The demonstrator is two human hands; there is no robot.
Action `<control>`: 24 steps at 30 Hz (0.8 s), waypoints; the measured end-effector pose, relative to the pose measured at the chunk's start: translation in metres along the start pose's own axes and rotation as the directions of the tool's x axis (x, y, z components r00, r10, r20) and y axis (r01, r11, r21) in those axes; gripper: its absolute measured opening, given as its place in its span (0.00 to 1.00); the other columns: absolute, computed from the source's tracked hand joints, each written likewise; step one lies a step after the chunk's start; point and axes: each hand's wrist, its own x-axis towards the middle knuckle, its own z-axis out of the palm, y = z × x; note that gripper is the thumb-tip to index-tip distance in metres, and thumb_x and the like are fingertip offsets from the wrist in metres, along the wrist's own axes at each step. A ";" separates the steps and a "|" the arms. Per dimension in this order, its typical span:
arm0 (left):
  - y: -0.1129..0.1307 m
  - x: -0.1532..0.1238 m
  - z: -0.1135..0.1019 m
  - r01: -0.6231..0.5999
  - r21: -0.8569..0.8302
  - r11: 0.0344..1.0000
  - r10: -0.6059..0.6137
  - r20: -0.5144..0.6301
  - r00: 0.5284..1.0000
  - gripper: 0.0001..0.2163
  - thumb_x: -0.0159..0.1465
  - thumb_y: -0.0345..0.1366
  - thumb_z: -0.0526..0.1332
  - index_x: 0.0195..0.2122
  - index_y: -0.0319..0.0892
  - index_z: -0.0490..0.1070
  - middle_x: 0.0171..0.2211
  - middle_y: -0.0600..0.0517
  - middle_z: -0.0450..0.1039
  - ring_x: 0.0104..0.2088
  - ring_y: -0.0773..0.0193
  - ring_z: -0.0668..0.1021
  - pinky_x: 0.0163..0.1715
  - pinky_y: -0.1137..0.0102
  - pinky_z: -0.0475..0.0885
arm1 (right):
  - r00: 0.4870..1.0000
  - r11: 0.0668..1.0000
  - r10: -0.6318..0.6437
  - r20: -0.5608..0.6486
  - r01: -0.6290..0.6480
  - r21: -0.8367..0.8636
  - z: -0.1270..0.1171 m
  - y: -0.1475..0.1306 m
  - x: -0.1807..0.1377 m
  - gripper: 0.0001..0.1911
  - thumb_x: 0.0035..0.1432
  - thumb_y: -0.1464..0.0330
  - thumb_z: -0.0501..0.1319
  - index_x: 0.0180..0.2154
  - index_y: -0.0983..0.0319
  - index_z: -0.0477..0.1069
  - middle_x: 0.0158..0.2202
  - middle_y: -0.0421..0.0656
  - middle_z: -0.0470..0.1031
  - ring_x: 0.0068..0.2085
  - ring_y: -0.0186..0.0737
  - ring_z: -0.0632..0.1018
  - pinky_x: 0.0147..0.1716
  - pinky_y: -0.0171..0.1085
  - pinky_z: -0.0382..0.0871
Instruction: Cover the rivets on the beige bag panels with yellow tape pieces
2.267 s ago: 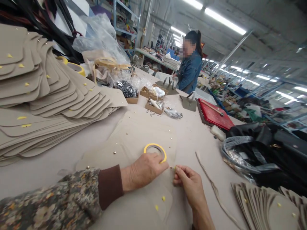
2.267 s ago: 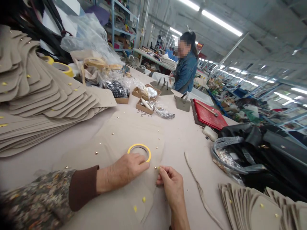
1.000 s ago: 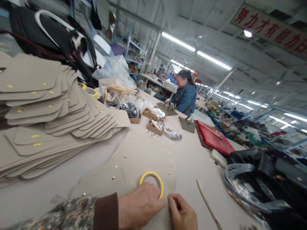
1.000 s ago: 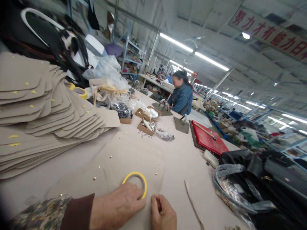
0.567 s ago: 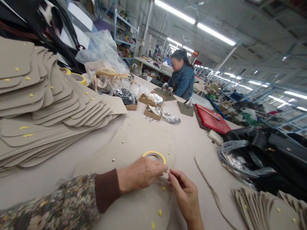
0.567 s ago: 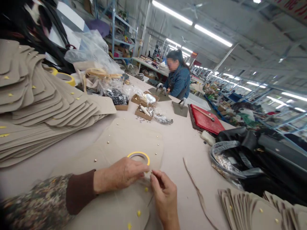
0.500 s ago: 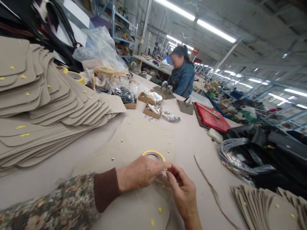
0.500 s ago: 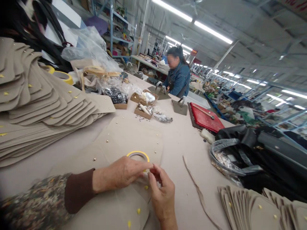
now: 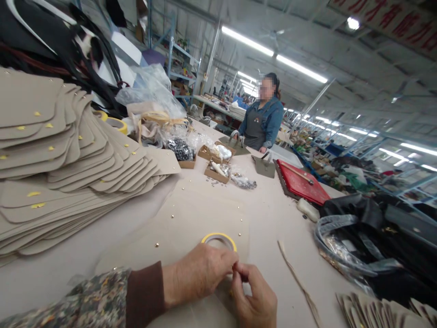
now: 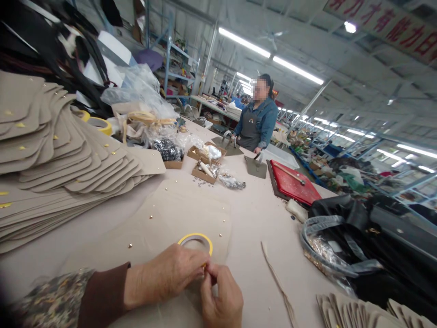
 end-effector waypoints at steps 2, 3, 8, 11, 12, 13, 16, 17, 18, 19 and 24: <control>-0.002 0.001 0.002 0.014 0.037 0.999 -0.014 -0.014 1.000 0.03 0.68 0.30 0.58 0.40 0.44 0.65 0.35 0.55 0.76 0.31 0.64 0.77 0.27 0.70 0.65 | 0.996 0.998 0.050 -0.074 -0.053 -0.042 0.007 0.002 -0.003 0.14 0.64 0.64 0.57 0.30 0.59 0.78 0.24 0.43 0.78 0.23 0.36 0.77 0.28 0.32 0.73; -0.003 0.001 0.003 0.023 0.068 0.997 -0.021 -0.022 1.000 0.02 0.68 0.30 0.58 0.39 0.44 0.65 0.33 0.55 0.75 0.30 0.64 0.76 0.26 0.70 0.64 | 0.991 0.995 0.081 -0.105 -0.086 -0.053 0.010 0.002 -0.004 0.14 0.63 0.63 0.58 0.29 0.58 0.78 0.23 0.42 0.77 0.22 0.36 0.76 0.27 0.32 0.72; 0.005 0.002 0.001 0.000 0.169 0.986 0.021 -0.120 0.993 0.03 0.65 0.30 0.58 0.34 0.44 0.65 0.28 0.55 0.70 0.23 0.63 0.70 0.21 0.67 0.59 | 0.904 0.884 0.427 0.018 -0.422 0.201 0.007 -0.002 0.001 0.16 0.57 0.56 0.63 0.26 0.60 0.76 0.18 0.39 0.72 0.19 0.36 0.72 0.21 0.32 0.68; 0.010 0.004 -0.004 -0.058 0.172 0.983 0.083 -0.141 0.987 0.04 0.68 0.31 0.54 0.35 0.44 0.66 0.28 0.54 0.69 0.25 0.64 0.69 0.23 0.68 0.60 | 0.785 0.691 0.599 0.159 -0.607 0.393 -0.004 0.005 0.013 0.19 0.52 0.53 0.67 0.22 0.61 0.71 0.17 0.39 0.70 0.20 0.36 0.71 0.21 0.33 0.68; 0.010 0.005 -0.006 -0.054 0.190 0.980 0.079 -0.129 0.988 0.06 0.69 0.31 0.53 0.36 0.43 0.66 0.29 0.54 0.69 0.26 0.64 0.70 0.24 0.68 0.62 | 0.753 0.638 0.629 0.192 -0.642 0.425 -0.009 0.010 0.017 0.20 0.50 0.53 0.69 0.23 0.62 0.72 0.18 0.39 0.71 0.21 0.35 0.71 0.22 0.33 0.69; 0.008 0.006 -0.007 -0.032 0.216 0.976 0.058 -0.115 0.992 0.07 0.70 0.30 0.52 0.36 0.43 0.66 0.29 0.53 0.69 0.28 0.64 0.71 0.26 0.69 0.63 | 0.725 0.597 0.654 0.217 -0.671 0.440 -0.013 0.015 0.021 0.20 0.47 0.53 0.70 0.23 0.63 0.73 0.20 0.40 0.72 0.22 0.35 0.72 0.23 0.33 0.69; -0.004 0.010 -0.005 0.066 0.296 0.953 -0.046 -0.077 0.996 0.08 0.70 0.26 0.51 0.37 0.42 0.67 0.31 0.51 0.70 0.32 0.61 0.72 0.31 0.67 0.65 | 0.654 0.537 0.697 0.294 -0.748 0.390 -0.023 0.030 0.030 0.23 0.41 0.52 0.74 0.28 0.66 0.77 0.22 0.41 0.75 0.22 0.35 0.73 0.22 0.32 0.70; -0.008 0.010 -0.002 0.083 0.307 0.948 -0.066 -0.064 0.996 0.07 0.69 0.25 0.52 0.37 0.41 0.67 0.32 0.50 0.71 0.33 0.59 0.72 0.31 0.67 0.66 | 0.638 0.532 0.702 0.318 -0.766 0.361 -0.024 0.033 0.031 0.24 0.40 0.51 0.74 0.29 0.66 0.78 0.22 0.42 0.75 0.22 0.34 0.73 0.22 0.32 0.69; -0.012 0.011 0.000 0.089 0.312 0.946 -0.077 -0.051 0.996 0.07 0.69 0.25 0.53 0.37 0.41 0.67 0.32 0.49 0.71 0.33 0.58 0.72 0.31 0.66 0.66 | 0.625 0.530 0.702 0.342 -0.779 0.334 -0.024 0.034 0.031 0.25 0.40 0.51 0.74 0.29 0.66 0.78 0.21 0.41 0.75 0.21 0.34 0.72 0.21 0.32 0.69; -0.014 0.010 0.003 0.090 0.316 0.944 -0.083 -0.034 0.996 0.06 0.68 0.25 0.54 0.37 0.41 0.68 0.33 0.49 0.71 0.34 0.57 0.72 0.32 0.65 0.66 | 0.615 0.533 0.698 0.367 -0.789 0.307 -0.024 0.035 0.031 0.25 0.40 0.50 0.73 0.28 0.66 0.78 0.20 0.41 0.74 0.20 0.33 0.72 0.20 0.31 0.68; -0.017 0.008 0.008 0.078 0.307 0.948 -0.095 0.040 0.995 0.03 0.69 0.29 0.56 0.38 0.42 0.68 0.37 0.48 0.72 0.38 0.56 0.71 0.36 0.63 0.66 | 0.630 0.627 0.668 0.395 -0.763 0.156 -0.018 0.033 0.025 0.22 0.47 0.51 0.69 0.27 0.65 0.76 0.19 0.39 0.72 0.19 0.32 0.70 0.19 0.30 0.65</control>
